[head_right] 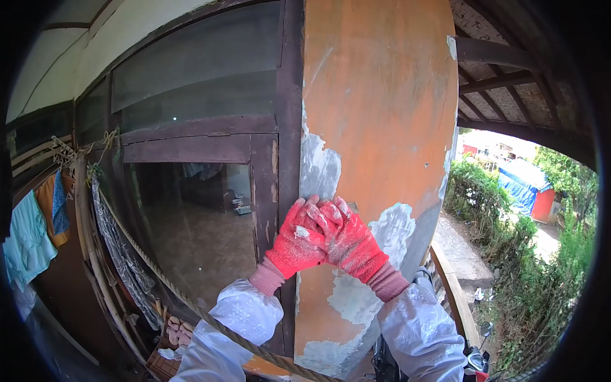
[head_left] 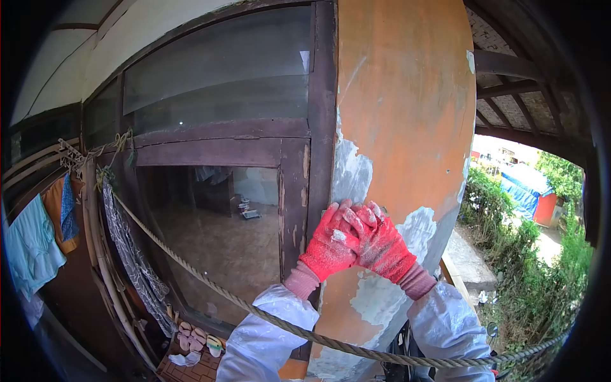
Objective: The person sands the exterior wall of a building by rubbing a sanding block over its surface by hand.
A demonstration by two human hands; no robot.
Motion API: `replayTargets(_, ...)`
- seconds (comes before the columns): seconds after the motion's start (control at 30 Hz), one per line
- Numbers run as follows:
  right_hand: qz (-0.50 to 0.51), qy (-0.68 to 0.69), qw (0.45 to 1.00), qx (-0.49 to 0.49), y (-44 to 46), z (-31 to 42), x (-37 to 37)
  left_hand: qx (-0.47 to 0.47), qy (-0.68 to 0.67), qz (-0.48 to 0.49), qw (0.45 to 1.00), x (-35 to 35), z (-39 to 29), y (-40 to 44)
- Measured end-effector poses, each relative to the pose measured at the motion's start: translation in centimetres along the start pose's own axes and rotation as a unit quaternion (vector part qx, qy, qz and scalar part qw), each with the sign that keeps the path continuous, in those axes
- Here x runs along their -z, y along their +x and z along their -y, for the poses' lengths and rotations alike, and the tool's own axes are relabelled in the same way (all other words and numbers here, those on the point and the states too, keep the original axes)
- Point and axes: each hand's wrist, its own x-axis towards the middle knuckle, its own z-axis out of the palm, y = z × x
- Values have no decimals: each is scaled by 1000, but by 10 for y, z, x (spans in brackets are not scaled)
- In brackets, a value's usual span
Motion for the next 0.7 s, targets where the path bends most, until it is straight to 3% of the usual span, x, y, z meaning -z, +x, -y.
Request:
replayTargets(0.17,3,99,994,-46,1,13,-31,-6,-57,0,998,11,11,-31)
replayTargets(0.23,5,128,988,-83,17,19,-33,17,-105,-85,991,4,19,-50)
replayTargets(0.3,59,174,973,-137,32,15,-15,58,-137,-85,985,10,22,-65)
replayTargets(0.37,9,-68,994,-81,55,-6,13,218,-226,-115,942,38,15,-78)
replayTargets(0.43,-53,-160,961,-219,104,-41,43,244,-201,-127,940,45,8,-110)
replayTargets(0.53,-168,-212,914,-302,174,-100,68,262,-251,-106,926,50,-6,-174)
replayTargets(0.63,-181,-196,914,-305,176,-91,64,353,-286,-96,886,55,-24,-235)
replayTargets(0.7,-129,-176,946,-240,141,-53,45,506,-387,-74,768,66,-38,-269)
